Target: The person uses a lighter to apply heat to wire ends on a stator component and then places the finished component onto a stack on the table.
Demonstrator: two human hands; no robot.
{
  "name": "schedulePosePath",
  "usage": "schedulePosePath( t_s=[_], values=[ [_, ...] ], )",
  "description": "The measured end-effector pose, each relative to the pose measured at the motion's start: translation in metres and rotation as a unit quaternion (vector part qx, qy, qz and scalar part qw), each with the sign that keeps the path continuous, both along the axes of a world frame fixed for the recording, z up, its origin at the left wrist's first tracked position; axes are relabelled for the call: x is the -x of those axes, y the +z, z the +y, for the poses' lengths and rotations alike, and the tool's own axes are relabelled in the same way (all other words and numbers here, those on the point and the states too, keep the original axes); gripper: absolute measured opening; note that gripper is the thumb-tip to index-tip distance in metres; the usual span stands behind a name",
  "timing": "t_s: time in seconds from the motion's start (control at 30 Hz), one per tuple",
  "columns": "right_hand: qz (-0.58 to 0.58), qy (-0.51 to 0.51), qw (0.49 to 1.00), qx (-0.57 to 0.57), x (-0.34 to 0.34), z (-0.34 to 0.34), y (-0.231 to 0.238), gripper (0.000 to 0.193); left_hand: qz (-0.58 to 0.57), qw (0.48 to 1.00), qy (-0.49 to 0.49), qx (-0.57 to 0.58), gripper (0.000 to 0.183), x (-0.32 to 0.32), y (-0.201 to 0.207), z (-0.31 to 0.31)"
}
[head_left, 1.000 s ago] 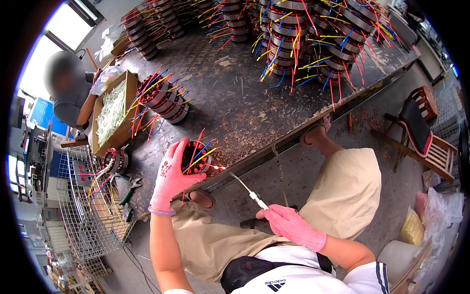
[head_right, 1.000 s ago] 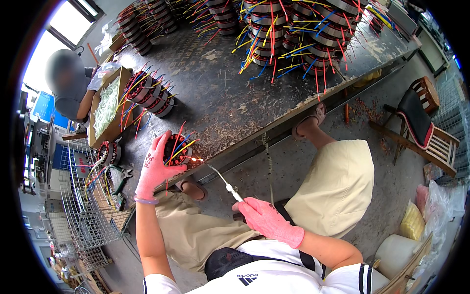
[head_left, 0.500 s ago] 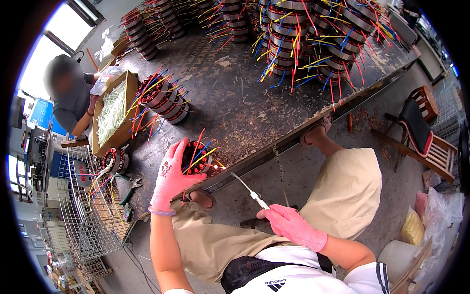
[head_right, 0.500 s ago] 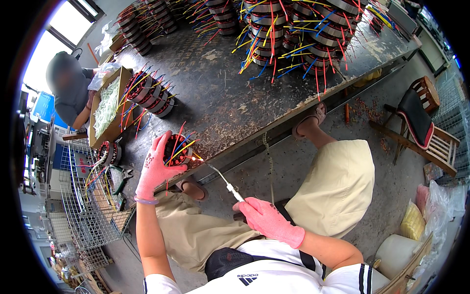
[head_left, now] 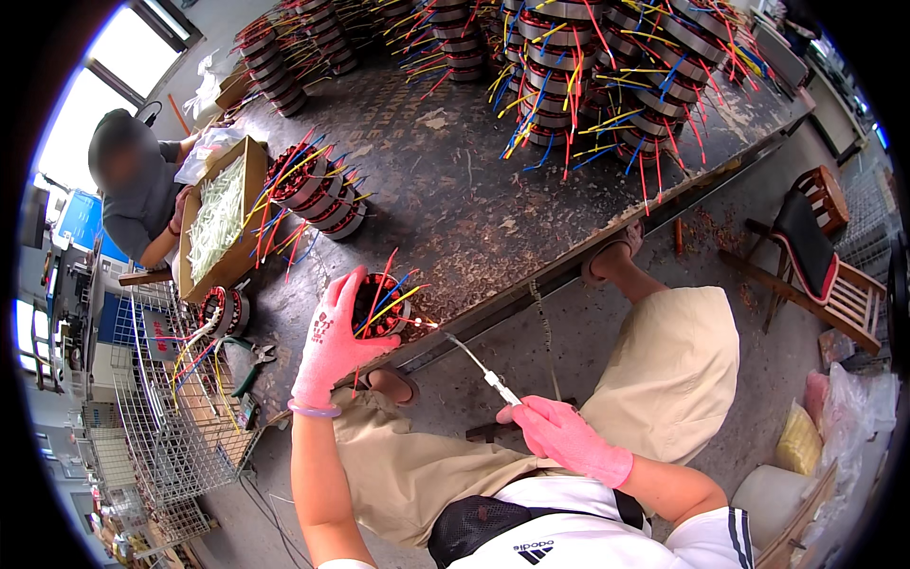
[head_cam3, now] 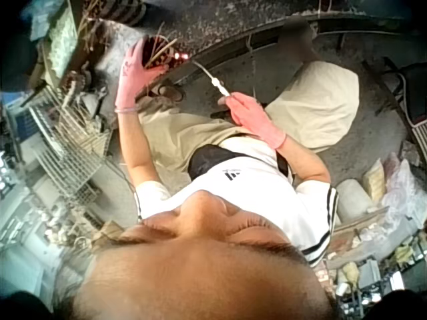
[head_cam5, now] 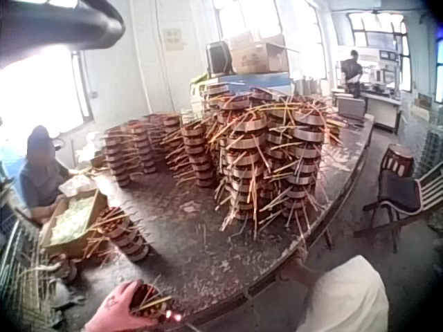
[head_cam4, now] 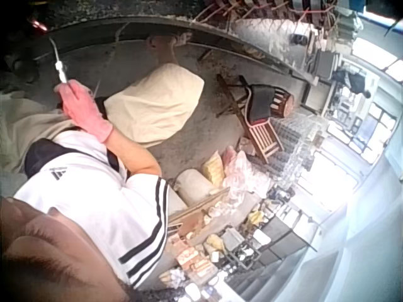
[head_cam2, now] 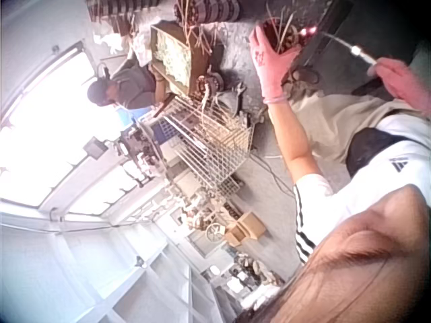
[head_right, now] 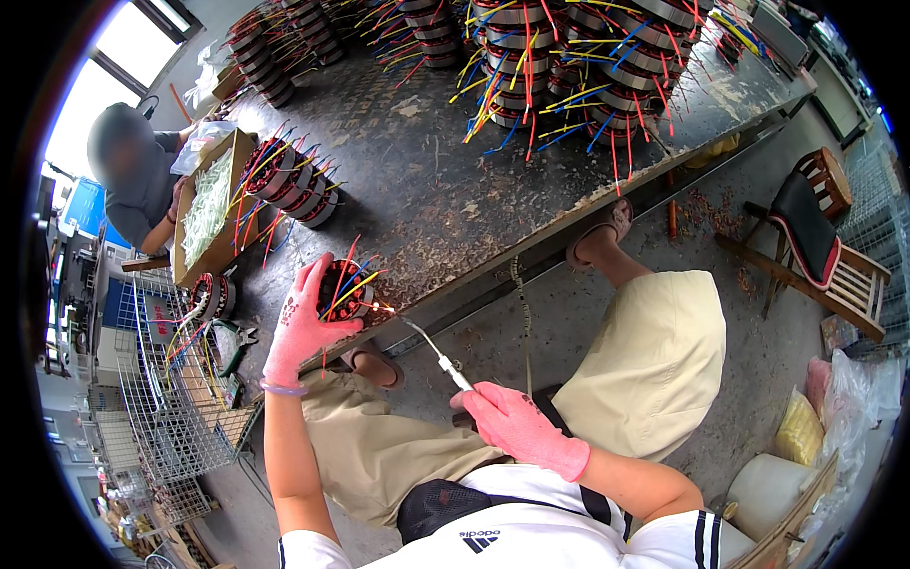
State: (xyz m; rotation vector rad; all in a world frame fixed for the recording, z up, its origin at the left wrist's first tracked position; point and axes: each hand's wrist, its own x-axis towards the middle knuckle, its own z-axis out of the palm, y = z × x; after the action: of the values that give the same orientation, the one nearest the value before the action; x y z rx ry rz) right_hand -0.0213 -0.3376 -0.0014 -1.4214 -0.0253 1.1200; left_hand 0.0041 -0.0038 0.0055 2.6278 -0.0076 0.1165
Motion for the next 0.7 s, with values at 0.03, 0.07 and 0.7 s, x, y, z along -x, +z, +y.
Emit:
schedulePosePath(
  t_s=[0.03,0.07,0.7],
  values=[
    [-0.008,0.002,1.000,-0.004,0.0000,-0.0002,0.0002,0.029,0.000,1.000,0.001,0.003,0.099,0.0003,-0.0004,0.0002],
    [-0.016,0.005,1.000,-0.008,0.0000,-0.0006,0.0006,0.029,0.004,1.000,0.005,0.004,0.100,0.0005,-0.0005,0.0003],
    [0.013,-0.011,1.000,0.017,0.0004,-0.0025,-0.0031,0.029,0.013,1.000,0.007,0.005,0.102,0.0002,0.0015,-0.0012]
  ],
)
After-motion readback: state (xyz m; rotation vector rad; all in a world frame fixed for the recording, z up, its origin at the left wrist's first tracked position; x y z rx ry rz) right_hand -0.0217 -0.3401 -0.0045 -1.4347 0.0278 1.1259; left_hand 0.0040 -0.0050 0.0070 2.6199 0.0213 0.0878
